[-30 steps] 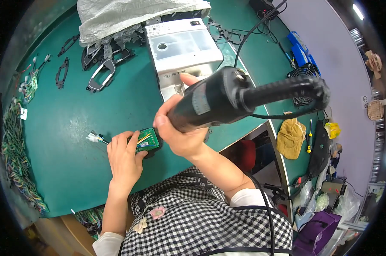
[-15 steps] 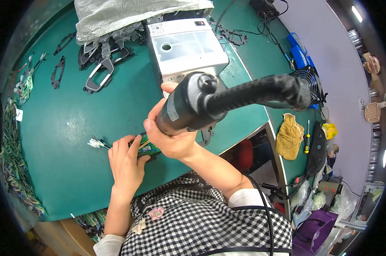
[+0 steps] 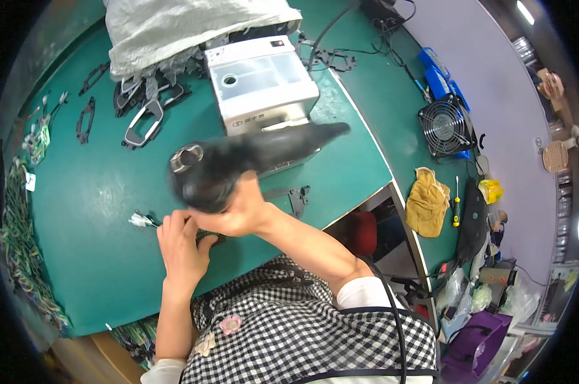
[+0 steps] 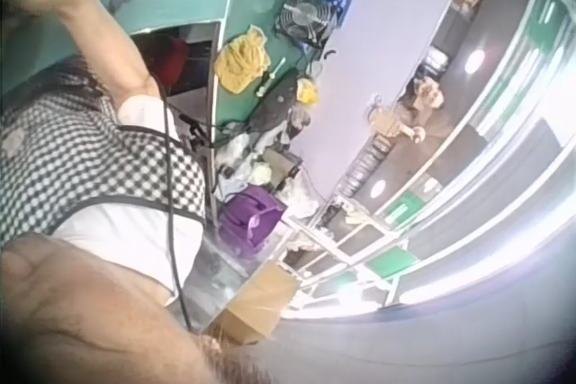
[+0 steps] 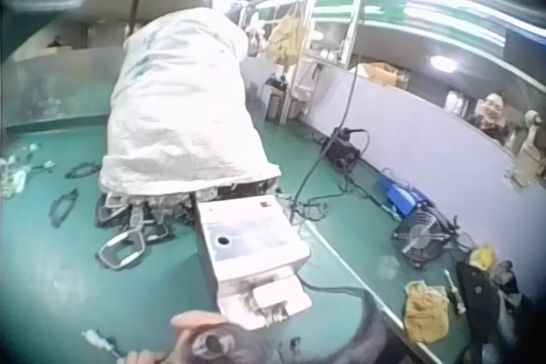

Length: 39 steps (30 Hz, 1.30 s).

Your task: The person assembles electronic circuit boards into plastic housing units using an electric screwdriver.

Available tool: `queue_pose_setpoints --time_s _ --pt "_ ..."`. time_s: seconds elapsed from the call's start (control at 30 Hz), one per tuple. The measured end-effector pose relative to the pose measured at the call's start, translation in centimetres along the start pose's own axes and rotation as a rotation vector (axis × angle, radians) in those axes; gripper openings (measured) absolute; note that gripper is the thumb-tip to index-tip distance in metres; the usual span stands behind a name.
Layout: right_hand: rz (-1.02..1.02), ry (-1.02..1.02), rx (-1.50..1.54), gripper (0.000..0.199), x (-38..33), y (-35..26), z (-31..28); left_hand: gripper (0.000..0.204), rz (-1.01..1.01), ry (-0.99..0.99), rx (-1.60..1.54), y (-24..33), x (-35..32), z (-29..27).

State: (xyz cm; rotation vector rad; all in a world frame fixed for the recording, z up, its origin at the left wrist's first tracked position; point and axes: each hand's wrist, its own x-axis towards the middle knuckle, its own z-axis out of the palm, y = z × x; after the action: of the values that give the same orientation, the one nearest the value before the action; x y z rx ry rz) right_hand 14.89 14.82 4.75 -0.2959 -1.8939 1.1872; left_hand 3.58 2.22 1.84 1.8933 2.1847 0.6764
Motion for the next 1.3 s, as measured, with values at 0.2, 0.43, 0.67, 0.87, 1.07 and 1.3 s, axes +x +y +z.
queue_pose_setpoints --time_s 0.2,0.43,0.67,0.87,1.07,1.3 --pt "-0.303 0.597 0.330 0.065 2.0 -4.9 -6.9 0.060 -0.011 -0.060 -0.028 0.5 -0.2 -0.6" --pt "-0.038 0.474 0.072 0.061 2.2 -3.2 -6.9 0.055 0.077 -0.087 0.008 -0.1 -0.6 -2.4" --pt "-0.024 0.464 0.318 0.068 -3.5 -4.1 -2.1 0.037 0.125 0.061 -0.014 -0.5 -1.0 -0.1" --pt "0.074 0.387 0.322 0.067 -3.7 -2.7 0.0 0.037 0.103 0.061 -0.017 -0.6 -1.1 0.1" --pt "0.092 0.359 0.322 0.065 -4.0 -1.9 0.3 0.037 0.093 0.055 -0.040 -0.7 -1.2 0.2" --pt "0.090 0.346 0.290 0.067 -4.1 -2.2 0.0 0.038 0.075 0.040 -0.061 -0.3 -1.0 -0.1"
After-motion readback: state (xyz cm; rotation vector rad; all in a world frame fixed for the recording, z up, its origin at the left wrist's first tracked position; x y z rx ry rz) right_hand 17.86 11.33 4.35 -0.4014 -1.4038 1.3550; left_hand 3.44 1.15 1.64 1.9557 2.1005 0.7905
